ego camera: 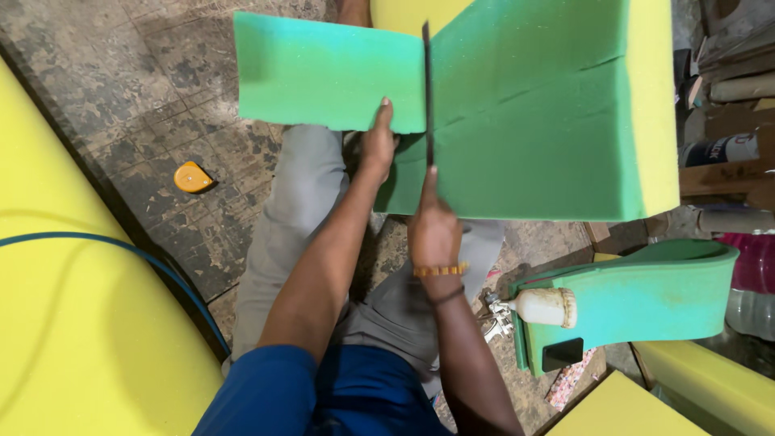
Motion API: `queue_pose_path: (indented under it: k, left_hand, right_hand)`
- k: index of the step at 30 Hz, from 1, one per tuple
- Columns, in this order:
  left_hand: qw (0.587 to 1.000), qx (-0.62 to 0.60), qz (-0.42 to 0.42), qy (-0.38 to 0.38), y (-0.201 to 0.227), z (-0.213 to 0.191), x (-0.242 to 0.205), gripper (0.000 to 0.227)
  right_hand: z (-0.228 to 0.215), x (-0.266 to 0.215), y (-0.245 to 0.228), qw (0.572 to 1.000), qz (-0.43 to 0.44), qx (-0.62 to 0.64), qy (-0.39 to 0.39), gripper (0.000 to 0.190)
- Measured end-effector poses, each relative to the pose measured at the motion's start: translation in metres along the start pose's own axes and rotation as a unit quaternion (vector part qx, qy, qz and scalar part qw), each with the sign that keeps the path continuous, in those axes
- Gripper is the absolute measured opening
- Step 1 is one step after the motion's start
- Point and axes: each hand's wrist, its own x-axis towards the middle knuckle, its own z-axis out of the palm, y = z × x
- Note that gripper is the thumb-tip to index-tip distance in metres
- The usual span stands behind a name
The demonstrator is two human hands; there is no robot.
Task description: The person sits on the floor and uses a long serrated knife to cut a rectangular piece of green foam that is attached to a yellow foam sheet. They make several cuts to separate a strip of green foam from the main sheet.
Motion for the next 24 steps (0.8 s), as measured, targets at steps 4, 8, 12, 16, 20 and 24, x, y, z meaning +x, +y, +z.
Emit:
queue_pose_path:
  k: [4,8,12,16,20,24]
  left_hand:
    - [0.999,0.0,0.036,0.0,-0.015,-0.011,0.011,0.072]
    - [0.999,-0.011,0.033,0.005,-0.02,-0.009,0.018,0.077]
    - [1.0,-0.01,-0.001,0.019,-0.009,-0.011,0.007,0.073]
    - [0.995,-0.093,0.009,-0.041,-0.007,-0.013,0.003,0.071]
    - [0.997,-0.08,-0.001,-0.015,-0.014,-0.012,0.01,0.075]
    - [0.996,-0.088,0.005,-0.024,-0.011,-0.011,0.007,0.079]
  right_hand:
    - [0.01,-0.007,0.0,0.999,-0.013,0.016,0.032,0.074]
    - [0.023,0.035,-0.003,0.999,0.017,0.002,0.03,0.072]
    - [0.013,0.02,-0.004,1.0,0.01,-0.008,0.004,0.075]
    - [0.007,-0.013,0.001,1.0,-0.023,0.001,0.004,0.076]
    - [0.026,0.016,0.002,1.0,-0.001,-0.013,0.011,0.072]
    - [0.031,0.029,0.001,0.999,0.003,-0.033,0.024,0.074]
